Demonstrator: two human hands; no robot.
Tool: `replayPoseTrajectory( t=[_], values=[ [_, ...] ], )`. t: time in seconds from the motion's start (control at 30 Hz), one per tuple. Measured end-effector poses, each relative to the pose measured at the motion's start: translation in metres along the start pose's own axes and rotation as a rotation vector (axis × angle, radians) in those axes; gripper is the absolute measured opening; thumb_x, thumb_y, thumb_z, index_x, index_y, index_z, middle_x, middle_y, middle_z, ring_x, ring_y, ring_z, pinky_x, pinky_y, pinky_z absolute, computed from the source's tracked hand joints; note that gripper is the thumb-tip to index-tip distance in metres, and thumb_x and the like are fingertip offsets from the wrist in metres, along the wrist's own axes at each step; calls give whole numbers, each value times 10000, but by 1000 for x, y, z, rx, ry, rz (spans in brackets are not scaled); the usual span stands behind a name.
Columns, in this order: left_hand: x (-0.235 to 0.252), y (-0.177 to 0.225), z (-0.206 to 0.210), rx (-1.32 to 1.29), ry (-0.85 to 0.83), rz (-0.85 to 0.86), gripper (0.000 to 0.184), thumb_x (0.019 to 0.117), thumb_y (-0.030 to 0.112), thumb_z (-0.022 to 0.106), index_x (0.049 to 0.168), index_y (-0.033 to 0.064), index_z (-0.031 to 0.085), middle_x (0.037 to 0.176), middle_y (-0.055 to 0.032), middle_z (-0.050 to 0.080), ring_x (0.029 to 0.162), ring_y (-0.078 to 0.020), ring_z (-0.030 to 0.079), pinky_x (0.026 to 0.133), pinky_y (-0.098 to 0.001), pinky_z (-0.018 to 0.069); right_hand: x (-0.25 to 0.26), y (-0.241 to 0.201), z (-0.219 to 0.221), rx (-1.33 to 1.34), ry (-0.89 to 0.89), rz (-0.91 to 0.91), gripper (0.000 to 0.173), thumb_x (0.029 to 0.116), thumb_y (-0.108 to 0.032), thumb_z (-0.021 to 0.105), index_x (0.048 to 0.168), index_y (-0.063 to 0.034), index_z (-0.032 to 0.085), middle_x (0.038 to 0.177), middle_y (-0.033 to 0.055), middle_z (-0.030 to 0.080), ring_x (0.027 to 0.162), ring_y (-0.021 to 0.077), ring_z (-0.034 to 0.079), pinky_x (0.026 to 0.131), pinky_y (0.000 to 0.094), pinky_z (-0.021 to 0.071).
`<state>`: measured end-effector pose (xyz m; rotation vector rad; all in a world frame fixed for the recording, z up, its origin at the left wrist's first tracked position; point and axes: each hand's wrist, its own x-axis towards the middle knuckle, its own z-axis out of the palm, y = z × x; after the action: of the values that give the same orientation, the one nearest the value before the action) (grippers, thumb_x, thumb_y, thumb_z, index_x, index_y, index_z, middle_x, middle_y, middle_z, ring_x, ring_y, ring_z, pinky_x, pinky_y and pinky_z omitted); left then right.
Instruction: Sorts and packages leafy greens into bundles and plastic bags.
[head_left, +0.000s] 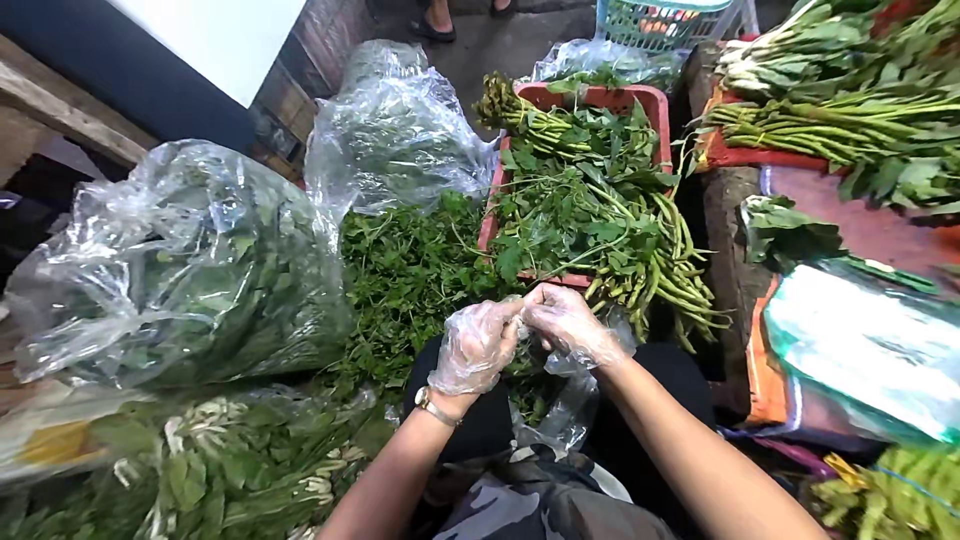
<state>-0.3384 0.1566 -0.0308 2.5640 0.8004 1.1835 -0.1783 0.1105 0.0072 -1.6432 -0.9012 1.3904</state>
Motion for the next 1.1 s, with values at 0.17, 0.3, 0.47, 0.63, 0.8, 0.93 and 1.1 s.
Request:
replayPoseTrajectory(
  t=[0.17, 0.3, 0.47, 0.63, 0.8, 0.93, 1.1],
  values=[
    [2, -3, -6, 142, -16, -20, 154, 893, 131, 647, 885, 58, 782, 805, -132, 745, 749, -288, 734, 702, -398, 599, -2, 1, 4, 86, -32, 11, 313, 956, -9, 651, 1236, 15, 511, 759, 27, 600, 558, 56, 556, 537, 203, 491],
    [46, 8, -52, 19, -812, -492, 260, 1038, 187, 549, 1119, 19, 730, 1112, -197, 704, 1088, -352, 662, 973, -543, 486, -5, 19, 7, -190, -125, -289, 459, 929, -79, 668, 1337, 56, 506, 1009, 91, 631, 842, 111, 613, 775, 274, 530],
    [44, -16, -57, -892, -858, -954, 173, 1018, 8, 467, 983, 55, 631, 759, 95, 565, 692, 26, 536, 686, -137, 465, 7, 42, 11, -137, 52, -591, 198, 930, -20, 641, 1107, 68, 627, 976, 90, 689, 838, 61, 649, 787, 228, 547],
    [43, -13, -50, -987, -675, -1159, 201, 1030, -18, 463, 994, 53, 647, 730, 85, 596, 654, 16, 559, 652, -127, 489, -4, 47, 7, -304, 235, -860, 258, 895, -121, 726, 1084, 52, 694, 1062, 171, 700, 894, 156, 686, 817, 288, 581],
    [42, -10, -47, -934, -659, -1088, 190, 1018, -13, 494, 953, 61, 657, 740, 85, 600, 670, 14, 560, 656, -134, 481, 1, 52, 21, -599, 458, -1104, 131, 933, -144, 701, 939, -31, 767, 905, 118, 756, 832, 216, 736, 753, 340, 602],
    [31, -22, -40, -650, -659, -832, 46, 966, 75, 630, 935, 54, 657, 880, 26, 633, 832, -27, 590, 794, -219, 495, 0, 46, 22, -813, 475, -1084, 160, 916, -153, 638, 812, -62, 720, 767, 95, 707, 694, 257, 682, 608, 425, 512],
    [33, -32, -26, -137, -778, -700, 249, 1012, 206, 616, 1088, -5, 723, 1081, -189, 700, 1083, -303, 634, 1006, -512, 444, -8, 54, 21, -922, 292, -962, 130, 874, -108, 622, 798, -26, 687, 734, 131, 678, 680, 310, 685, 610, 481, 514]
  ],
)
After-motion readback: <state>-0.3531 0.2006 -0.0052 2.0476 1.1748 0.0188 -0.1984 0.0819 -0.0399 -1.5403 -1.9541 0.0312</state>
